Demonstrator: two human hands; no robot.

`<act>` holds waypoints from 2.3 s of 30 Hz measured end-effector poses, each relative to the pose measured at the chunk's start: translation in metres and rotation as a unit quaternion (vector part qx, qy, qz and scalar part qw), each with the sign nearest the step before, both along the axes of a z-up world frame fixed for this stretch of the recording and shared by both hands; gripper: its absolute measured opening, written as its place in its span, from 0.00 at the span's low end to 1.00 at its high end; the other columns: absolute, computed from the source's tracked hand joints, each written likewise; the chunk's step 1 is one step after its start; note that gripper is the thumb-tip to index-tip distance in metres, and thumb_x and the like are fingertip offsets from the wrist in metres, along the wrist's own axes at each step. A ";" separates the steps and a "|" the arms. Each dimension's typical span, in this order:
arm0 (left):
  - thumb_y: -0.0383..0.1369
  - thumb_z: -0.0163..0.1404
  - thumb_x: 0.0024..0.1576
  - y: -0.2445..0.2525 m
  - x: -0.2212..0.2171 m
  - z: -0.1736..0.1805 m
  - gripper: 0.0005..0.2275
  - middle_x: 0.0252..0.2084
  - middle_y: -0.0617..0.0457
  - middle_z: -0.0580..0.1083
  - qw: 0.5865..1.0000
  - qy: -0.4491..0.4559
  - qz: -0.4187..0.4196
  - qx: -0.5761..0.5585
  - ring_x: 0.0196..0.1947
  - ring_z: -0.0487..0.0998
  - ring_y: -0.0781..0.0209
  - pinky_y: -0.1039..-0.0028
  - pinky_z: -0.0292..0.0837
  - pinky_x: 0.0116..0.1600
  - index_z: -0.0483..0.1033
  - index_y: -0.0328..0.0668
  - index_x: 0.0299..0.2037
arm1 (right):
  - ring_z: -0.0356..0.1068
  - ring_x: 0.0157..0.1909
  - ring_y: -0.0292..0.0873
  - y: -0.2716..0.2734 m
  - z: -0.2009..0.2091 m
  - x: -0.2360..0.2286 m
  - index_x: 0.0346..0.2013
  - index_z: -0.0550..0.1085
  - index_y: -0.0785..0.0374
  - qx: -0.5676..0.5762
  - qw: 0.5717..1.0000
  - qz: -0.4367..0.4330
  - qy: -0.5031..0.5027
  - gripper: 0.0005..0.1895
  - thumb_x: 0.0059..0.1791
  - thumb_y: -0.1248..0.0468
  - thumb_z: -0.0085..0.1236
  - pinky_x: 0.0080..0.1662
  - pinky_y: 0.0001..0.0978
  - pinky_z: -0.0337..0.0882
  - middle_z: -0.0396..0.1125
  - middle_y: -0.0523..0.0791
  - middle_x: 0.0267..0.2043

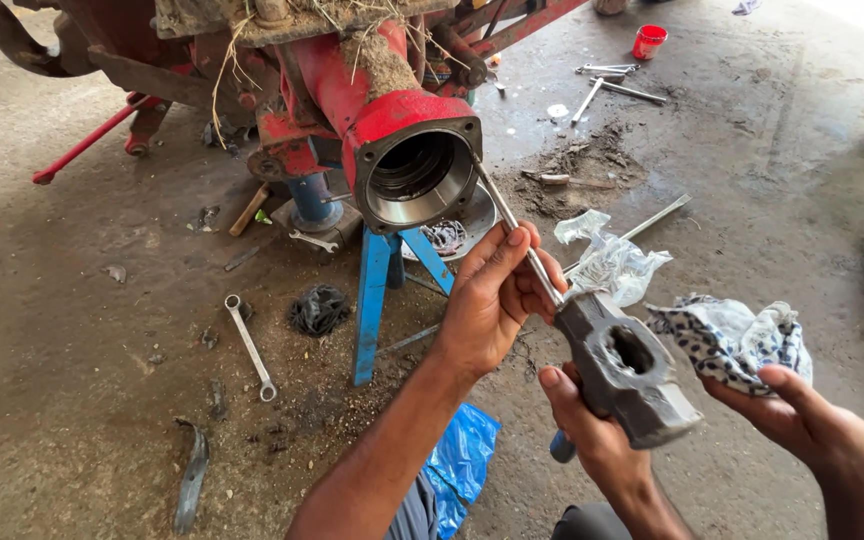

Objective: Replacing a metal sleeve on a tractor axle component using a hammer and punch.

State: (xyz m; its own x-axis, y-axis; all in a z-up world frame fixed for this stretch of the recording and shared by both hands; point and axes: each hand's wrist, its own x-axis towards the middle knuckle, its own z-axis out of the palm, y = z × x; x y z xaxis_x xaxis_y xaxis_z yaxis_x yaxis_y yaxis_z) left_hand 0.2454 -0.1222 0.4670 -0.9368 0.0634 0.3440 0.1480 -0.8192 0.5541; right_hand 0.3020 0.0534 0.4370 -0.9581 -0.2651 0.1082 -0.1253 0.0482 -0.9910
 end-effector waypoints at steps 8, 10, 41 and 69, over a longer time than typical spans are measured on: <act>0.37 0.43 0.71 0.003 0.002 0.007 0.08 0.35 0.43 0.78 1.000 -0.006 0.001 0.006 0.30 0.82 0.61 0.71 0.81 0.36 0.69 0.42 0.47 | 0.57 0.18 0.34 0.027 -0.011 0.013 0.21 0.71 0.60 0.151 0.983 -0.050 0.092 0.18 0.51 0.54 0.60 0.24 0.32 0.58 0.58 0.39 0.16; 0.37 0.43 0.72 0.005 0.001 0.004 0.08 0.36 0.43 0.78 1.000 0.000 0.003 0.004 0.31 0.82 0.61 0.71 0.80 0.37 0.69 0.42 0.47 | 0.58 0.20 0.33 0.031 0.007 0.017 0.23 0.72 0.58 0.196 0.966 -0.039 0.165 0.17 0.52 0.54 0.58 0.25 0.31 0.60 0.58 0.38 0.17; 0.34 0.48 0.64 0.098 -0.047 -0.083 0.14 0.52 0.52 0.78 0.853 -0.035 -0.058 -0.518 0.48 0.79 0.65 0.73 0.77 0.47 0.75 0.39 0.58 | 0.60 0.15 0.32 0.081 0.000 -0.017 0.45 0.74 0.74 -0.251 0.952 -0.150 -0.092 0.15 0.49 0.64 0.58 0.20 0.25 0.60 0.75 0.51 0.34; 0.40 0.43 0.66 -0.074 -0.007 -0.245 0.11 0.28 0.50 0.76 0.940 -0.301 0.114 -0.117 0.24 0.78 0.59 0.71 0.69 0.23 0.72 0.42 0.41 | 0.58 0.16 0.33 -0.016 -0.106 -0.063 0.39 0.73 0.74 0.005 0.987 0.063 -0.146 0.09 0.49 0.68 0.56 0.20 0.25 0.58 0.74 0.52 0.32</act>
